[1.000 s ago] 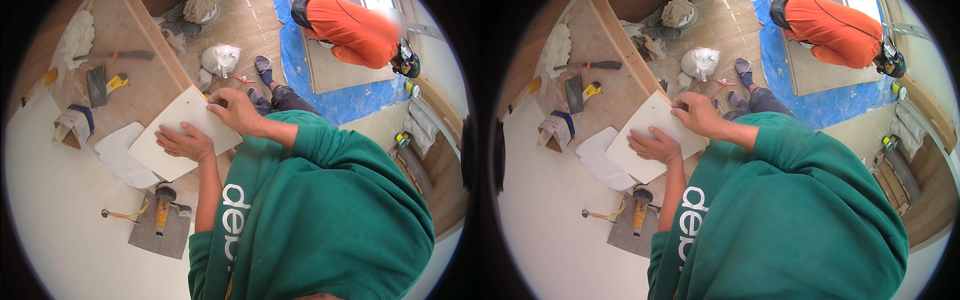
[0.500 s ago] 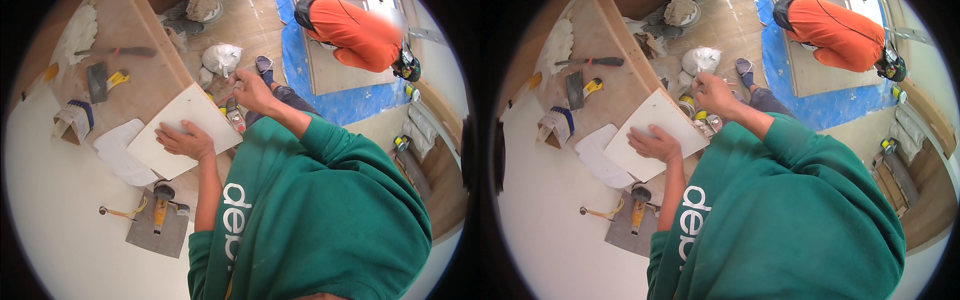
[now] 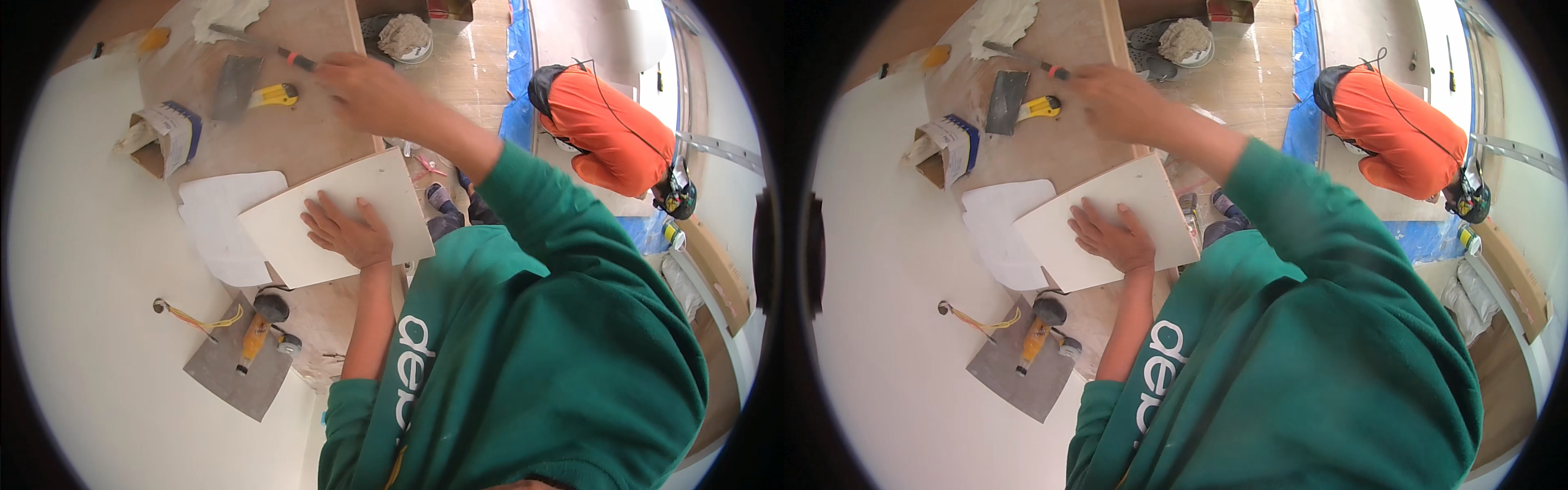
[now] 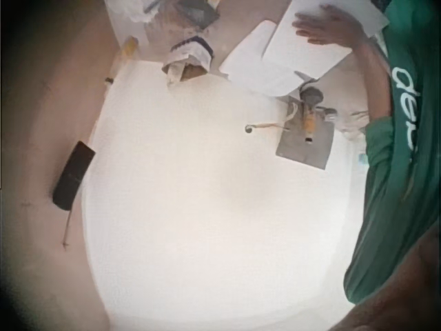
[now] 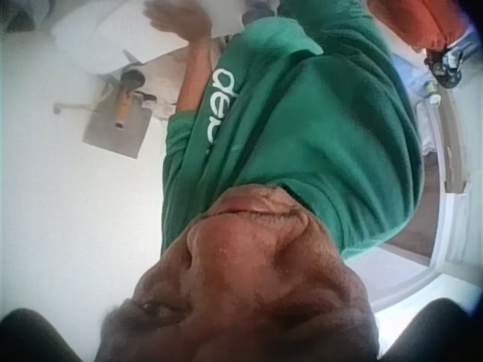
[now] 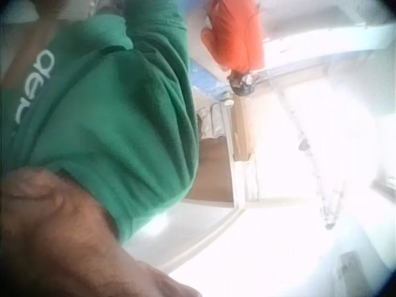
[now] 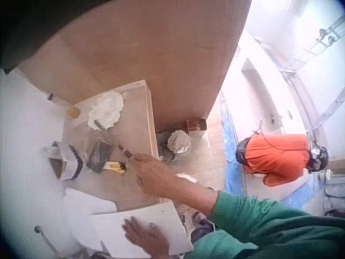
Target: The person uses a utility knife to score and cut a white rectangular panel on a workbench. They repeatedly score the edges, flip the panel, and snap off sections to size the material.
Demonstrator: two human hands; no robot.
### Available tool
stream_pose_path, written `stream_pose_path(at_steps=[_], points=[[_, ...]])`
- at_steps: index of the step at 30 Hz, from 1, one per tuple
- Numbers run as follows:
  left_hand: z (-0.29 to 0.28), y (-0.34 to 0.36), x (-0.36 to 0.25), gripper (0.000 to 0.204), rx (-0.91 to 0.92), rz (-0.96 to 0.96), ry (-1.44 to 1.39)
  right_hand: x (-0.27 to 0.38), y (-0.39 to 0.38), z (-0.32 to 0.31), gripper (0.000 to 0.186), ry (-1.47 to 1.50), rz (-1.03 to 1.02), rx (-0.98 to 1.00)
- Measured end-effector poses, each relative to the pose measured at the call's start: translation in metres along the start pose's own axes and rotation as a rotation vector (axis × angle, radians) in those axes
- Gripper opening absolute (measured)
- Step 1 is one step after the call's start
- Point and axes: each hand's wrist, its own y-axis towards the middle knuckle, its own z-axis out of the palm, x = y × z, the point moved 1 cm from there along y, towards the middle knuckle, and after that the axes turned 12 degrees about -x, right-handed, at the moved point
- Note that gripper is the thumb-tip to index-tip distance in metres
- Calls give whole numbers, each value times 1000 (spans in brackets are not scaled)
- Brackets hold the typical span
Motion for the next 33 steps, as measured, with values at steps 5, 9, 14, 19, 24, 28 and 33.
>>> stream_pose_path(at_steps=[5,9,14,19,24,28,33], points=[[1,-2,3,73,7,-8,-16,4,113,107,36,-269,-670,-50],[3,0,3,74,9,31,-15,-15,159,161,36,-406,-650,444],[1,2,0,74,14,55,-12,9,168,144,55,-181,-425,266],[-1,-2,4,73,19,22,-4,55,76,-15,87,392,180,59],[6,-3,2,70,-28,40,29,-23,-134,-25,80,175,436,-197],[5,-1,3,70,-16,33,44,25,-166,10,84,170,798,-123],[4,1,-3,70,-27,41,3,36,-138,30,87,125,842,-228]])
